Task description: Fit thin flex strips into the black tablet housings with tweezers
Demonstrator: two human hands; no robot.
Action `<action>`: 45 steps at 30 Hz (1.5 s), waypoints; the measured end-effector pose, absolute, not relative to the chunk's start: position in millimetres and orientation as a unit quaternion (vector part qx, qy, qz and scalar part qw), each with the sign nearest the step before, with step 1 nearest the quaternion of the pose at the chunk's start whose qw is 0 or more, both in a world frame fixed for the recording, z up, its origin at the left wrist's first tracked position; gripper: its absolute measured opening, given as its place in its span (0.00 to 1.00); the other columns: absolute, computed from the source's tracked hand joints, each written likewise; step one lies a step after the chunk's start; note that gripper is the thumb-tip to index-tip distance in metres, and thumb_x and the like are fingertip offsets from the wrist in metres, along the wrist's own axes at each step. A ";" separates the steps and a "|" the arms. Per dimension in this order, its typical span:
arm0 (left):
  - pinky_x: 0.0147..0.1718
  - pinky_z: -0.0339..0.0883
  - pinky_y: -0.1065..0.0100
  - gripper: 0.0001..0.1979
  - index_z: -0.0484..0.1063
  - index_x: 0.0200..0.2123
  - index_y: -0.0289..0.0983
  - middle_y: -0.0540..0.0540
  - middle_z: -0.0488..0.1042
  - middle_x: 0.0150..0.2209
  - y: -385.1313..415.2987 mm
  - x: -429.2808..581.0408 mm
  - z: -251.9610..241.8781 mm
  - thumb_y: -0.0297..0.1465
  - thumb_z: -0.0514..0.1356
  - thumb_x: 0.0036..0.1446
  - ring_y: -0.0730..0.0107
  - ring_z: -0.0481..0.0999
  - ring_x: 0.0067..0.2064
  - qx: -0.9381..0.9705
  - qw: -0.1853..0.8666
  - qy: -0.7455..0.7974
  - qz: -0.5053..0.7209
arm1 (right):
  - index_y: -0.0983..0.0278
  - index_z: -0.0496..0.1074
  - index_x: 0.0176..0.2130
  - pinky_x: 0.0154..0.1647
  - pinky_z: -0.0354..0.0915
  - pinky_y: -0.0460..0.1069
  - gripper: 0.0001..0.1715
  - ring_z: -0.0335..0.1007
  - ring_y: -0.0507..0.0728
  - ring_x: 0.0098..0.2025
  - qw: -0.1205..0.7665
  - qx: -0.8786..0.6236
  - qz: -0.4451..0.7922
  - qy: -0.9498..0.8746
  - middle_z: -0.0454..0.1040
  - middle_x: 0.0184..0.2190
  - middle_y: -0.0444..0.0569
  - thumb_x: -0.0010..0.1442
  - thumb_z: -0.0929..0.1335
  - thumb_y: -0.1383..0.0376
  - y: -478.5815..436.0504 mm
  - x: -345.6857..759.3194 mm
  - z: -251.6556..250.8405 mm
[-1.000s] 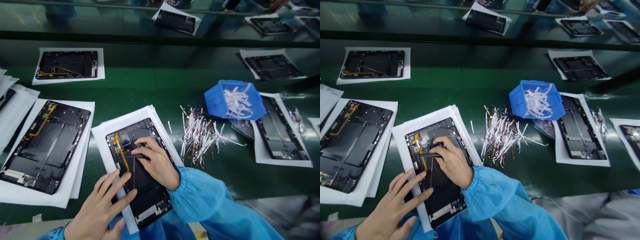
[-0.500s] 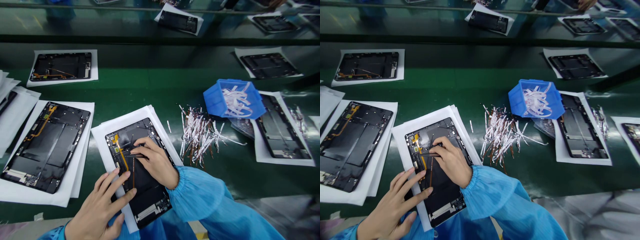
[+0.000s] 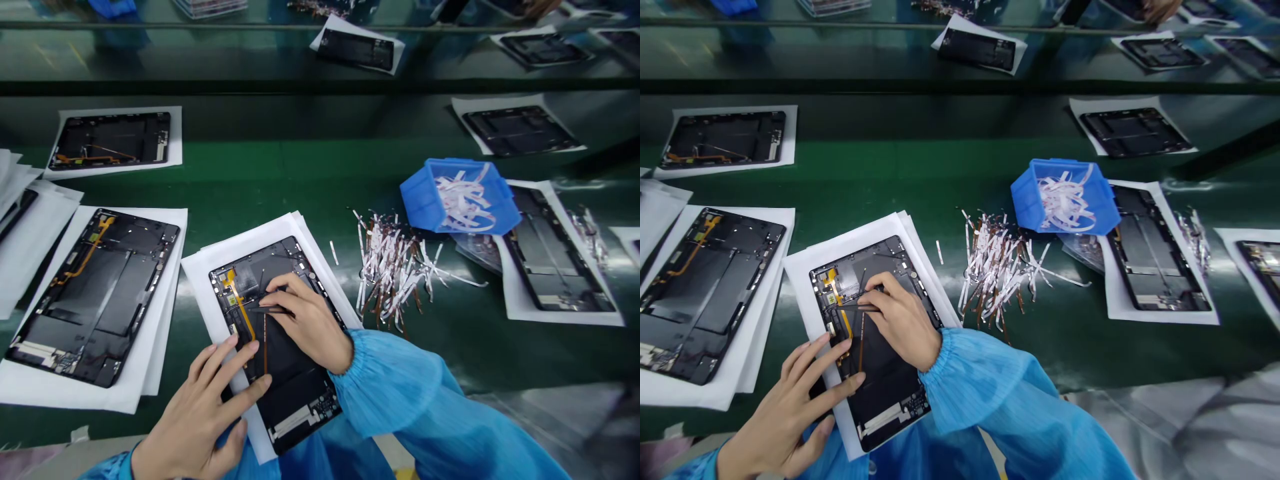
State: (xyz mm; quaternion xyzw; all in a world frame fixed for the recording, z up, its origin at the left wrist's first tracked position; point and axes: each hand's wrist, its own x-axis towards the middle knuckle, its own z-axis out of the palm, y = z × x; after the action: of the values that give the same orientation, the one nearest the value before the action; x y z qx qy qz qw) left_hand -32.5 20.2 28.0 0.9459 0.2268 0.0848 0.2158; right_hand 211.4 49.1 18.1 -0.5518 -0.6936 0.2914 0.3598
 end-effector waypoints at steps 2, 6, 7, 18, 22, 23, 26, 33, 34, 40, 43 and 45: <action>0.61 0.42 0.45 0.30 0.63 0.64 0.42 0.42 0.40 0.73 20.1 -32.5 27.7 0.23 0.51 0.58 0.40 0.39 0.72 0.946 0.214 0.227 0.084 | 0.64 0.76 0.40 0.44 0.74 0.50 0.10 0.75 0.56 0.44 0.358 -0.554 0.287 -0.695 0.72 0.45 0.51 0.62 0.67 0.76 49.0 211.2 18.2; 0.61 0.43 0.45 0.31 0.63 0.64 0.42 0.41 0.40 0.73 19.9 -33.5 27.0 0.23 0.51 0.57 0.39 0.40 0.72 0.948 0.207 0.224 0.086 | 0.62 0.75 0.40 0.44 0.74 0.49 0.11 0.75 0.54 0.42 0.349 -0.561 0.281 -0.696 0.72 0.45 0.50 0.63 0.67 0.76 48.6 210.6 17.2; 0.61 0.43 0.45 0.31 0.63 0.65 0.42 0.41 0.40 0.73 19.6 -33.7 26.7 0.23 0.51 0.58 0.39 0.41 0.72 0.949 0.204 0.224 0.086 | 0.62 0.75 0.40 0.44 0.74 0.49 0.11 0.75 0.54 0.41 0.346 -0.561 0.281 -0.698 0.72 0.45 0.50 0.63 0.67 0.76 48.6 210.5 16.9; 0.61 0.45 0.47 0.37 0.58 0.68 0.42 0.37 0.40 0.73 20.3 -30.2 21.7 0.56 0.51 0.63 0.33 0.47 0.69 0.955 0.144 0.245 0.084 | 0.59 0.69 0.54 0.53 0.73 0.54 0.23 0.74 0.57 0.49 0.319 -0.561 0.319 -0.694 0.70 0.50 0.50 0.64 0.62 0.77 47.5 209.9 24.3; 0.61 0.43 0.45 0.38 0.54 0.70 0.43 0.37 0.34 0.74 23.6 -24.1 25.1 0.57 0.47 0.63 0.34 0.41 0.70 0.945 0.136 0.284 0.085 | 0.57 0.67 0.57 0.53 0.73 0.55 0.24 0.73 0.57 0.51 0.326 -0.556 0.340 -0.685 0.69 0.51 0.51 0.65 0.62 0.75 48.3 210.4 23.7; 0.60 0.44 0.45 0.37 0.54 0.70 0.44 0.36 0.33 0.74 25.0 -21.9 26.7 0.56 0.48 0.63 0.34 0.41 0.70 0.943 0.132 0.296 0.080 | 0.57 0.67 0.56 0.51 0.73 0.55 0.23 0.73 0.57 0.50 0.339 -0.557 0.349 -0.673 0.69 0.51 0.51 0.65 0.63 0.74 49.0 210.8 23.8; 0.59 0.48 0.42 0.34 0.54 0.69 0.45 0.35 0.33 0.73 30.9 -15.0 31.9 0.50 0.53 0.64 0.30 0.43 0.70 0.935 0.124 0.326 0.064 | 0.57 0.71 0.52 0.43 0.74 0.51 0.18 0.73 0.55 0.42 0.411 -0.567 0.392 -0.596 0.71 0.47 0.49 0.62 0.70 0.68 52.5 212.7 26.3; 0.56 0.56 0.35 0.29 0.57 0.68 0.50 0.34 0.41 0.71 48.3 -4.8 36.6 0.41 0.57 0.65 0.33 0.48 0.68 0.922 0.132 0.361 0.045 | 0.62 0.75 0.38 0.22 0.61 0.45 0.08 0.59 0.48 0.22 0.469 -0.594 0.432 -0.490 0.72 0.31 0.43 0.58 0.71 0.61 60.0 217.7 37.7; 0.56 0.57 0.34 0.29 0.57 0.68 0.50 0.34 0.42 0.71 51.0 -3.8 36.6 0.41 0.57 0.65 0.33 0.49 0.68 0.920 0.133 0.365 0.044 | 0.62 0.75 0.37 0.25 0.63 0.46 0.07 0.62 0.49 0.24 0.471 -0.596 0.426 -0.492 0.73 0.31 0.44 0.59 0.71 0.62 60.7 217.9 38.2; 0.58 0.54 0.31 0.26 0.59 0.67 0.54 0.39 0.38 0.72 68.8 5.4 35.0 0.39 0.56 0.67 0.32 0.45 0.70 0.912 0.138 0.384 0.050 | 0.61 0.75 0.35 0.41 0.71 0.49 0.08 0.74 0.55 0.38 0.483 -0.584 0.418 -0.501 0.76 0.33 0.46 0.65 0.66 0.64 61.9 217.3 35.6; 0.60 0.51 0.33 0.24 0.62 0.65 0.56 0.43 0.37 0.73 73.5 9.8 33.1 0.37 0.56 0.67 0.33 0.45 0.70 0.901 0.148 0.403 0.058 | 0.61 0.74 0.36 0.42 0.72 0.49 0.07 0.75 0.55 0.38 0.467 -0.587 0.407 -0.522 0.76 0.35 0.46 0.67 0.66 0.65 61.1 219.8 36.4; 0.61 0.49 0.33 0.24 0.63 0.64 0.55 0.45 0.35 0.73 73.9 11.2 31.9 0.36 0.57 0.66 0.32 0.44 0.70 0.896 0.153 0.413 0.065 | 0.61 0.74 0.38 0.44 0.72 0.51 0.06 0.75 0.56 0.41 0.441 -0.589 0.375 -0.564 0.76 0.37 0.47 0.67 0.66 0.66 61.0 223.7 38.5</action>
State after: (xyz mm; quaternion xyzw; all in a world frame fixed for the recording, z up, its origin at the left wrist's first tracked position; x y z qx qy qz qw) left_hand 11.2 73.9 31.9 0.8956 0.4125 0.0654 0.1530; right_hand 223.7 61.0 38.5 -0.5889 -0.5640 0.3749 0.4411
